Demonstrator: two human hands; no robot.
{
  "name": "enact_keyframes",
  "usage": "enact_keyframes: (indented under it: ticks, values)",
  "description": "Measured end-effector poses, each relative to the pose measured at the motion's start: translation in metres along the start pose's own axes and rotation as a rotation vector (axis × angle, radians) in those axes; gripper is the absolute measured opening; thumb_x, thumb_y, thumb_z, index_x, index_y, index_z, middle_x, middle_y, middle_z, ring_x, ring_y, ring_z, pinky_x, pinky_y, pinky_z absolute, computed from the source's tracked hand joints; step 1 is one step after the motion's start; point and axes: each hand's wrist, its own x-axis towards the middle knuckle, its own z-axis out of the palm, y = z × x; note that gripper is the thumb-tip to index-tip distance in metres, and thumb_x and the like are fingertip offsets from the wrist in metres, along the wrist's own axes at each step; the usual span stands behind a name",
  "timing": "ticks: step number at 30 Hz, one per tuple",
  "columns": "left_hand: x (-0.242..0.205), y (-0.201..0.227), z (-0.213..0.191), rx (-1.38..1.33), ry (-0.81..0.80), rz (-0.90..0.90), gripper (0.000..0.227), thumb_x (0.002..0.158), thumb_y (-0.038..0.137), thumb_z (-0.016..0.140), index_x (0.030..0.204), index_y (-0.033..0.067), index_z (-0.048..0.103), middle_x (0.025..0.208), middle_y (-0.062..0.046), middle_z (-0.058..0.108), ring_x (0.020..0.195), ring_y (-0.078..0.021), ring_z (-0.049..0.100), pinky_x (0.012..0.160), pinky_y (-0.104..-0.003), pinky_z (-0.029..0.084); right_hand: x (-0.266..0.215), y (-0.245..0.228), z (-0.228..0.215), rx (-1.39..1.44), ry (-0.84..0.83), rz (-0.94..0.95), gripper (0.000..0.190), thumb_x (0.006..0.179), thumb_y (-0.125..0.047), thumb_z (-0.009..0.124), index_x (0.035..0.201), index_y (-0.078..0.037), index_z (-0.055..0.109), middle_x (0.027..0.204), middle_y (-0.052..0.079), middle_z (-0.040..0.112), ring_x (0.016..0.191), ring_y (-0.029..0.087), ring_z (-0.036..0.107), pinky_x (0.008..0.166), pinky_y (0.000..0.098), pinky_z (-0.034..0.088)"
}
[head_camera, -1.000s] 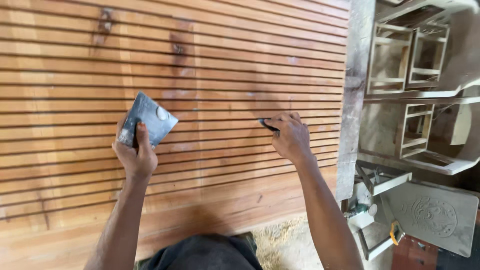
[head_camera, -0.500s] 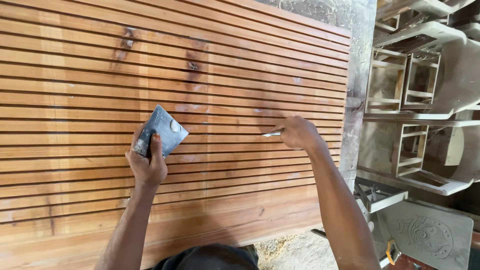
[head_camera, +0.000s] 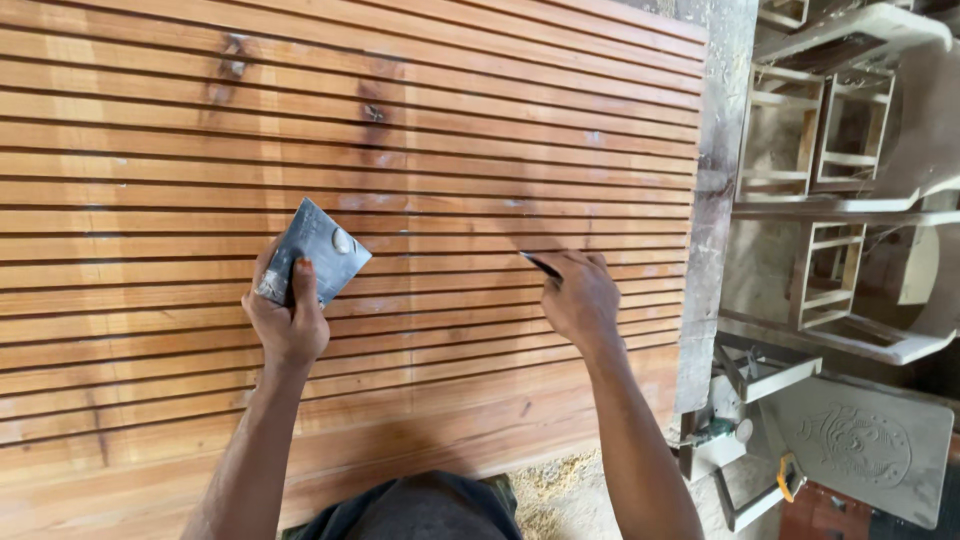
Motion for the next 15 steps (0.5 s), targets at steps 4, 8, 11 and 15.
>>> enact_keyframes:
  ticks: [4,8,11,15]
  values:
    - [0.000,0.001,0.001,-0.035,-0.007,0.086,0.031,0.112,0.018,0.061,0.134,-0.0048,0.061,0.110,-0.010,0.073,0.100,-0.0108,0.065,0.089,-0.027,0.054,-0.007,0.006,-0.006,-0.019,-0.043,-0.119,0.046,0.080,-0.006,0.063,0.117,-0.029,0.078,0.118,0.000,0.074,0.108,0.034,0.062,0.095,0.0441,0.052]
    - [0.002,-0.005,-0.001,-0.020,0.006,0.065,0.032,0.110,0.019,0.061,0.132,-0.0058,0.063,0.105,-0.009,0.073,0.095,-0.0116,0.066,0.085,-0.027,0.054,-0.013,0.035,-0.011,0.312,0.033,-0.052,0.040,0.088,-0.009,0.063,0.124,-0.021,0.074,0.120,0.006,0.072,0.108,0.028,0.066,0.093,0.0410,0.054]
    - [-0.006,-0.010,-0.001,-0.037,0.012,0.050,0.032,0.111,0.017,0.061,0.132,-0.0071,0.062,0.105,-0.009,0.072,0.094,-0.0118,0.065,0.084,-0.027,0.053,-0.029,0.046,0.015,1.117,0.035,0.159,0.034,0.100,-0.012,0.063,0.133,-0.005,0.070,0.120,0.014,0.070,0.109,0.027,0.066,0.094,0.0386,0.054]
    - [-0.001,-0.012,0.007,-0.093,0.014,0.007,0.028,0.112,0.015,0.061,0.130,-0.0071,0.063,0.099,-0.009,0.069,0.081,-0.0100,0.059,0.075,-0.026,0.048,-0.038,0.028,0.069,1.933,0.087,0.622,0.047,0.093,-0.013,0.058,0.139,-0.003,0.054,0.125,0.014,0.067,0.113,0.027,0.067,0.093,0.0417,0.060]
